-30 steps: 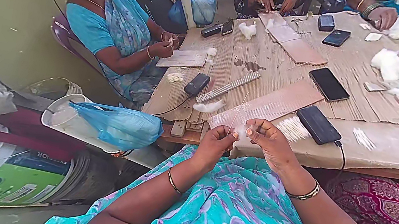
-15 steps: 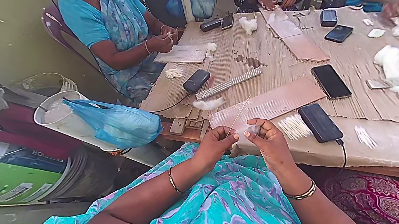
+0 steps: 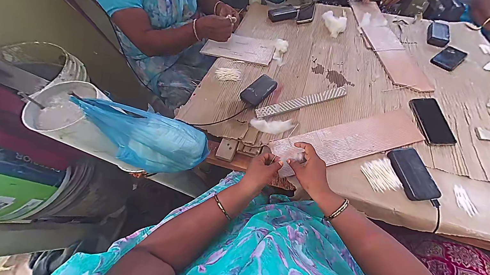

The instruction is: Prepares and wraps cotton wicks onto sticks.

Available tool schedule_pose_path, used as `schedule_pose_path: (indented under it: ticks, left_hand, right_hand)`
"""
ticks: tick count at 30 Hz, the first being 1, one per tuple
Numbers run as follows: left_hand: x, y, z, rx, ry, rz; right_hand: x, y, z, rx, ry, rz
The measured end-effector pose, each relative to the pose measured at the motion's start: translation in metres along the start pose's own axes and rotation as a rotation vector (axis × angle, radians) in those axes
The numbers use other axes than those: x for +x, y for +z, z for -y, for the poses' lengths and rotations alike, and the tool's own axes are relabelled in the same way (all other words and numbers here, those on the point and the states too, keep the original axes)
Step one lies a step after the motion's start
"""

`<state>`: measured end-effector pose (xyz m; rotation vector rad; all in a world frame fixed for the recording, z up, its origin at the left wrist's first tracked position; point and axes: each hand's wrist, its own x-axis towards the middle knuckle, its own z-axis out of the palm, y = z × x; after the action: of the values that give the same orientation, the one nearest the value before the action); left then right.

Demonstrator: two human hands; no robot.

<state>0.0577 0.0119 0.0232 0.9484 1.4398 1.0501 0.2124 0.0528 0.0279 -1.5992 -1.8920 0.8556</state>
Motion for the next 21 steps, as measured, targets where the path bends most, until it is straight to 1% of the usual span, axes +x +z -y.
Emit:
schedule_pose_path:
  ticks: [3, 6, 9, 11, 16, 21]
  left_hand:
    - [0.012, -0.012, 0.008, 0.115, -0.078, 0.02]
    - [0.019, -0.018, 0.011, 0.227, -0.113, 0.052]
    - [0.026, -0.024, 0.011, 0.444, -0.02, 0.103]
    - [0.025, -0.027, 0.004, 0.563, 0.037, 0.121]
    - [0.023, -0.026, -0.002, 0.632, 0.097, 0.123]
    - [0.021, -0.029, -0.005, 0.786, 0.121, 0.1]
  right_hand:
    - [0.01, 0.01, 0.004, -0.178, -0.01, -0.009]
    - [0.015, 0.014, 0.002, -0.24, 0.021, -0.022]
    - [0.016, 0.016, -0.002, -0.264, 0.016, -0.08]
    - [0.016, 0.015, -0.006, -0.289, 0.01, -0.116]
    - [0.015, 0.011, -0.013, -0.307, 0.059, -0.155]
    - [0.013, 0.011, -0.017, -0.35, 0.023, -0.173]
